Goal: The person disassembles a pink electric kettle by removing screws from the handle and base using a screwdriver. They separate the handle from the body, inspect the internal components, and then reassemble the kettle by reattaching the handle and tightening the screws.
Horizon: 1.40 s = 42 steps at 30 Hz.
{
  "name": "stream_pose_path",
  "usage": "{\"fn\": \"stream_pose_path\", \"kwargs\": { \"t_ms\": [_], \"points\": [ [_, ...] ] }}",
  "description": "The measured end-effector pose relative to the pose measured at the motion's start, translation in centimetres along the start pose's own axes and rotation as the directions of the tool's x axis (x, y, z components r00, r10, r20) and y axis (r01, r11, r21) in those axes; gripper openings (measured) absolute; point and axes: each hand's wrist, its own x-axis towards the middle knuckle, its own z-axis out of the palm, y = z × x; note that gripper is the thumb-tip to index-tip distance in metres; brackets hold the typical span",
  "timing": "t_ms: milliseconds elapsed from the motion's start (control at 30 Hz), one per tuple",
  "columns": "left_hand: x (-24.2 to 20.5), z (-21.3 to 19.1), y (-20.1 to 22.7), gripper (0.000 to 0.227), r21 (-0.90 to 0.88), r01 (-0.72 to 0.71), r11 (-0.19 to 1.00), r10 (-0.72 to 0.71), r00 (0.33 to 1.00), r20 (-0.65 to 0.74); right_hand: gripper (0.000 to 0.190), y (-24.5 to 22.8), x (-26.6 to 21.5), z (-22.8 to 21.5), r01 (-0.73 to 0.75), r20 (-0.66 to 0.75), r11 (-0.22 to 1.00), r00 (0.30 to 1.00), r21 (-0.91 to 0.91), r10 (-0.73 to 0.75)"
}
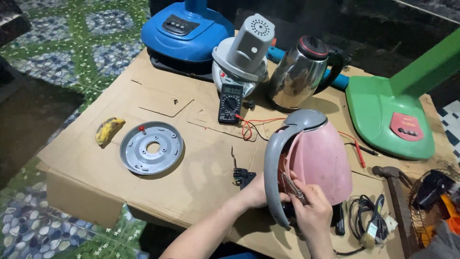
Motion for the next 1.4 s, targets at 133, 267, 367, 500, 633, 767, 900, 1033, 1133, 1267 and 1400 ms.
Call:
{"fn": "stream_pose_path", "kwargs": {
  "t_ms": [133, 267, 367, 500, 633, 767, 900, 1033, 1133, 1267, 1400],
  "points": [
    [-0.2, 0.6, -0.5, 0.029, 0.021, 0.041, 0.999, -0.042, 0.999, 0.034, 0.043, 0.9, -0.1, -0.9, -0.021, 0.045, 0.997, 0.999, 0.075, 0.018],
    [0.8, 0.9, -0.4, 0.032, 0.063, 0.08, 0.995, -0.084, 0.995, 0.06, 0.037, 1.3, 0.1, -1.4, -0.022, -0.003, 0.979, 1.0, 0.202, 0.023],
    [1.7, 1.0, -0.1, 0.035, 0.108, 0.115, 0.987, -0.123, 0.99, 0.069, 0.029, 0.7, 0.7, -1.5, 0.005, -0.064, 0.976, 0.998, 0.219, 0.009],
    [4.0, -2.0, -2.0, 0.041, 0.121, 0.035, 0.992, -0.024, 0.995, -0.099, 0.026, 1.2, 0.6, -1.2, 0.068, -0.142, 0.966, 0.989, 0.248, -0.033],
    [4.6, -1.4, 2.2, 0.058, -0.298, 0.056, 0.953, -0.144, 0.948, -0.282, 0.027, 1.3, 0.1, -1.3, 0.118, -0.124, 0.959, 0.988, 0.257, -0.089],
    [4.8, -1.4, 1.2, 0.044, -0.217, -0.088, 0.972, 0.002, 0.93, -0.368, 0.037, 1.6, -0.7, -0.7, 0.125, -0.076, 0.985, 0.99, 0.117, -0.116],
    [4.9, -1.9, 0.7, 0.041, -0.153, -0.098, 0.983, 0.029, 0.915, -0.403, 0.043, 2.1, -1.3, 0.2, 0.196, -0.115, 0.976, 0.976, 0.094, -0.185],
    [5.1, -1.2, 0.9, 0.034, -0.218, -0.088, 0.972, -0.029, 0.875, -0.483, 0.054, 1.9, -1.3, 0.4, 0.2, -0.121, 0.976, 0.975, 0.082, -0.189],
    [5.0, -1.2, 0.8, 0.034, -0.238, -0.106, 0.965, -0.02, 0.88, -0.474, 0.052, 2.0, -1.5, 0.4, 0.197, -0.133, 0.978, 0.973, 0.062, -0.188],
    [4.5, -2.2, -0.6, 0.049, -0.214, -0.166, 0.963, 0.061, 0.904, -0.423, 0.055, 2.1, -1.7, 0.5, 0.164, -0.11, 0.986, 0.981, 0.027, -0.16],
    [4.0, -2.9, 0.8, 0.048, 0.196, -0.367, 0.909, 0.398, 0.904, -0.154, 0.046, 1.8, -1.5, 0.4, 0.163, -0.116, 0.986, 0.981, 0.03, -0.159]
  ]
}}
